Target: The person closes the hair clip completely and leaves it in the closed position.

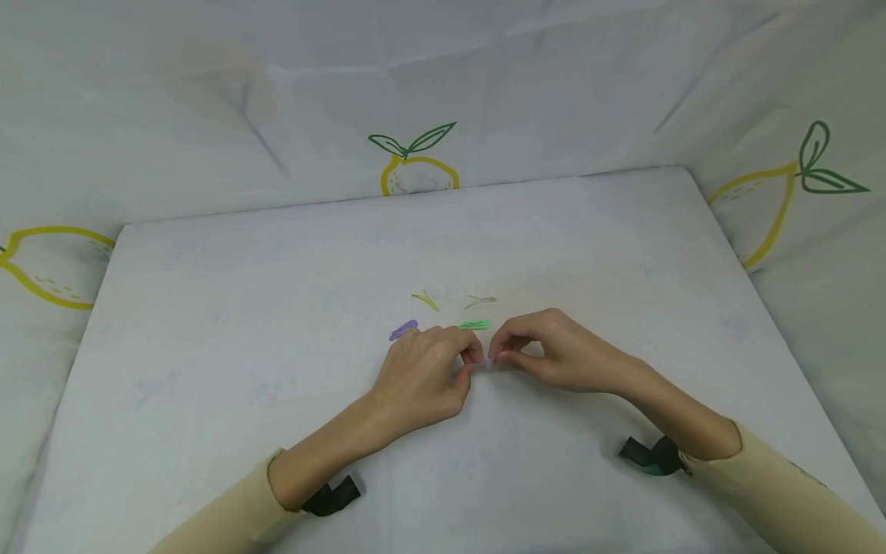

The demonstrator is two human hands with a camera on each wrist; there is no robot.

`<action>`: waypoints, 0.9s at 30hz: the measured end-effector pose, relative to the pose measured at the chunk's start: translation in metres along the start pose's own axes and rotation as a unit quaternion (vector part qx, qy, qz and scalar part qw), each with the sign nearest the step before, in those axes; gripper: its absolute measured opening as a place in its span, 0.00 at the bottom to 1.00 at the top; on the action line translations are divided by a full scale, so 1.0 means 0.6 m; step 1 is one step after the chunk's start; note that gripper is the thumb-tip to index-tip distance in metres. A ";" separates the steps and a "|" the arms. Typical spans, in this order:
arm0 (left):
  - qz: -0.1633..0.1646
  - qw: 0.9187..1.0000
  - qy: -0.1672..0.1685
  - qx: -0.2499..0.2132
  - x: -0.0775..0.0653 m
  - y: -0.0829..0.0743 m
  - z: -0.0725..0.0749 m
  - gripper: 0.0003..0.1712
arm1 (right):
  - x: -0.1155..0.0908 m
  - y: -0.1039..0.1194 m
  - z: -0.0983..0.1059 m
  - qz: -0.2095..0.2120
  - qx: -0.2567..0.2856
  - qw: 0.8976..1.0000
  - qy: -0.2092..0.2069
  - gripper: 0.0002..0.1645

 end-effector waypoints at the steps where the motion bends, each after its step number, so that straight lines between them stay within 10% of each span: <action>1: -0.001 1.000 -0.002 0.001 0.000 0.000 0.000 0.12 | 0.000 0.000 0.000 -0.002 0.002 1.000 -0.001 0.13; 27: -0.009 0.999 -0.026 0.023 -0.002 0.000 0.006 0.09 | 0.000 -0.007 0.003 -0.009 0.068 0.998 -0.014 0.08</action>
Point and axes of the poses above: each hand's wrist, its own x-axis towards the middle knuckle, its own z-axis out of the back of the hand, y = z × x, the point moved 4 cm from there along x, towards the middle knuckle, and after that the axes turned 3 degrees about -z, right-handed, at the moved point
